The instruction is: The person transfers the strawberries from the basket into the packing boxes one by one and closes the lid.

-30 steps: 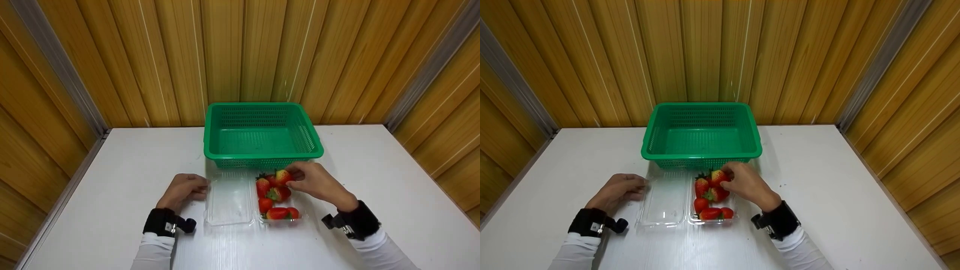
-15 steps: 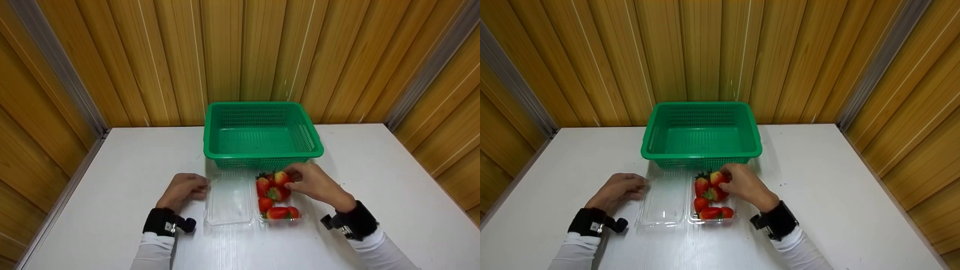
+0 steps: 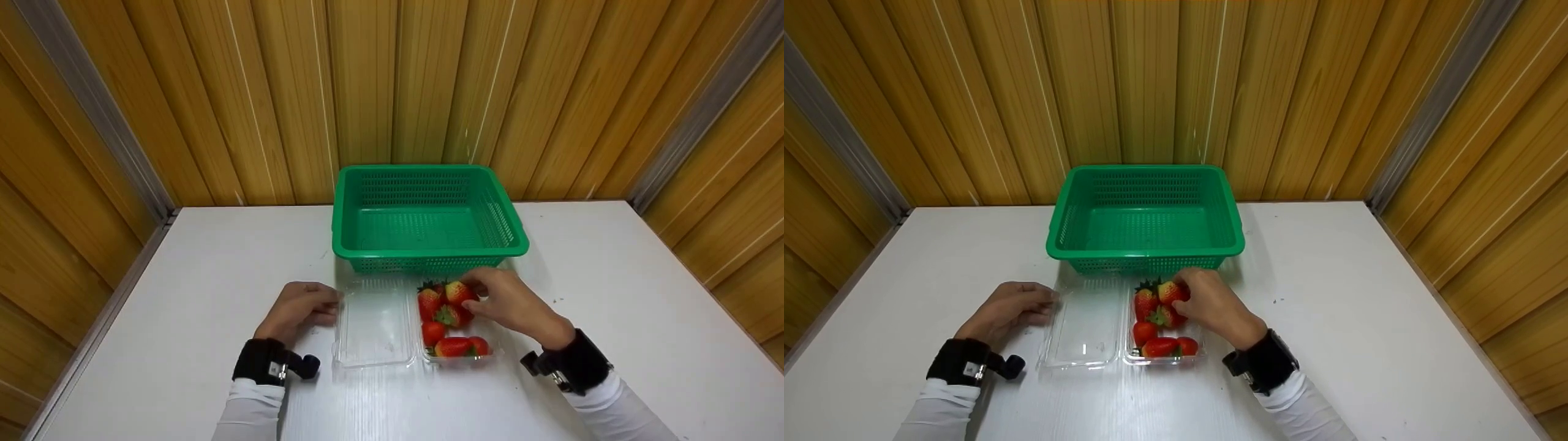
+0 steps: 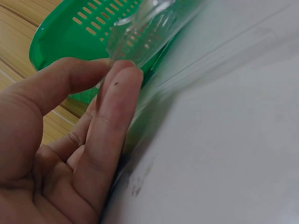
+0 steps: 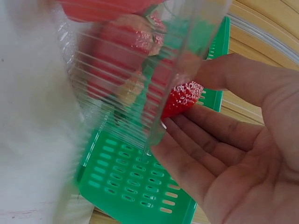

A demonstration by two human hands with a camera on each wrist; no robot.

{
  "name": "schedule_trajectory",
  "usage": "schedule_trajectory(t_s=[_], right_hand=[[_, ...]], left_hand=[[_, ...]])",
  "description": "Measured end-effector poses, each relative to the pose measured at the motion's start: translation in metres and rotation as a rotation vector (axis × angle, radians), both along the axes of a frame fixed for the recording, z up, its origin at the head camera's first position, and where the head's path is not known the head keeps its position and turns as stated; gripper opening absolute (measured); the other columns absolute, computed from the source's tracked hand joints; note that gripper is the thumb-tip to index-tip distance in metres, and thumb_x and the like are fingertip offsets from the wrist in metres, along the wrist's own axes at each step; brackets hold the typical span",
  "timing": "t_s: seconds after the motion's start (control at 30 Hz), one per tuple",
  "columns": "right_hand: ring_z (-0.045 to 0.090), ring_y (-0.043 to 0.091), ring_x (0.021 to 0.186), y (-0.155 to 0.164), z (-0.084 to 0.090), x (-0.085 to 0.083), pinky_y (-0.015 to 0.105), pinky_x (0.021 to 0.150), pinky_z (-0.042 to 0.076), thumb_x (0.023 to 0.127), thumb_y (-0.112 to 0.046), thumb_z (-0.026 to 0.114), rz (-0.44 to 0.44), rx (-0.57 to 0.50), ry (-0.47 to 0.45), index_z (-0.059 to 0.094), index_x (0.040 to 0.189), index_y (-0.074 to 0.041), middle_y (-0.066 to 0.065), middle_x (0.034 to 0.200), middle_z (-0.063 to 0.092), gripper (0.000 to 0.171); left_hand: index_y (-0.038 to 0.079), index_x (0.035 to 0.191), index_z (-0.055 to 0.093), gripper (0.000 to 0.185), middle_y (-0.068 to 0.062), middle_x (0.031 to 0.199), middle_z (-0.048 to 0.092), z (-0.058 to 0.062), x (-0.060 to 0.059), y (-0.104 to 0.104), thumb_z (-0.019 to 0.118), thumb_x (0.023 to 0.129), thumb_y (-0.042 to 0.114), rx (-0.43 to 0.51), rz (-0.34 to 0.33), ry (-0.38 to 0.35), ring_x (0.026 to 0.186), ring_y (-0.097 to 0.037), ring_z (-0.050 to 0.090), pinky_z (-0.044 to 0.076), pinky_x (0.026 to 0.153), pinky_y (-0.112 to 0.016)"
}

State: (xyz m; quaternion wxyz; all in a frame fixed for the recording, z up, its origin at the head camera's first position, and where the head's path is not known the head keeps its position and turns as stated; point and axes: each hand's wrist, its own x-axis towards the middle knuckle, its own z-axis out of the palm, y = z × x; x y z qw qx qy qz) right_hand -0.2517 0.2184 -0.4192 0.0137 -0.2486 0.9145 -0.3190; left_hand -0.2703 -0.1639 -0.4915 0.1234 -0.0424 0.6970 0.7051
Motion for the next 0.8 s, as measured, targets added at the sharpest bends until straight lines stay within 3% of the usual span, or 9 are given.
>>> schedule_trajectory(t_s=[0.23,0.53,0.8], right_hand=[[0.070,0.029,0.102,-0.005,-0.002,0.003,0.047,0.092,0.063,0.091,0.003,0.081,-0.012,0.033,0.038,0.069,0.127,0.004,0.013,0.117,0.073,0.039],[0.066,0.027,0.097,-0.011,-0.006,0.004,0.045,0.088,0.063,0.089,0.003,0.083,-0.039,0.091,0.095,0.070,0.122,0.003,0.012,0.112,0.072,0.035],[0.066,0.029,0.105,-0.016,-0.009,0.004,0.047,0.095,0.061,0.089,0.005,0.083,-0.050,0.130,0.122,0.069,0.129,0.004,0.014,0.120,0.072,0.042]], left_hand=[[-0.009,0.104,0.073,0.022,-0.016,0.090,0.071,0.001,0.001,-0.001,0.080,0.091,0.007,0.007,-0.007,-0.005,0.077,-0.020,0.071,0.065,0.072,-0.030],[-0.010,0.104,0.073,0.022,-0.015,0.090,0.071,0.001,0.001,-0.001,0.079,0.092,0.007,0.003,-0.014,0.006,0.076,-0.019,0.071,0.065,0.072,-0.029],[-0.010,0.104,0.073,0.020,-0.016,0.091,0.071,0.001,0.001,-0.001,0.078,0.092,0.006,0.000,-0.004,-0.005,0.078,-0.020,0.071,0.065,0.072,-0.029]])
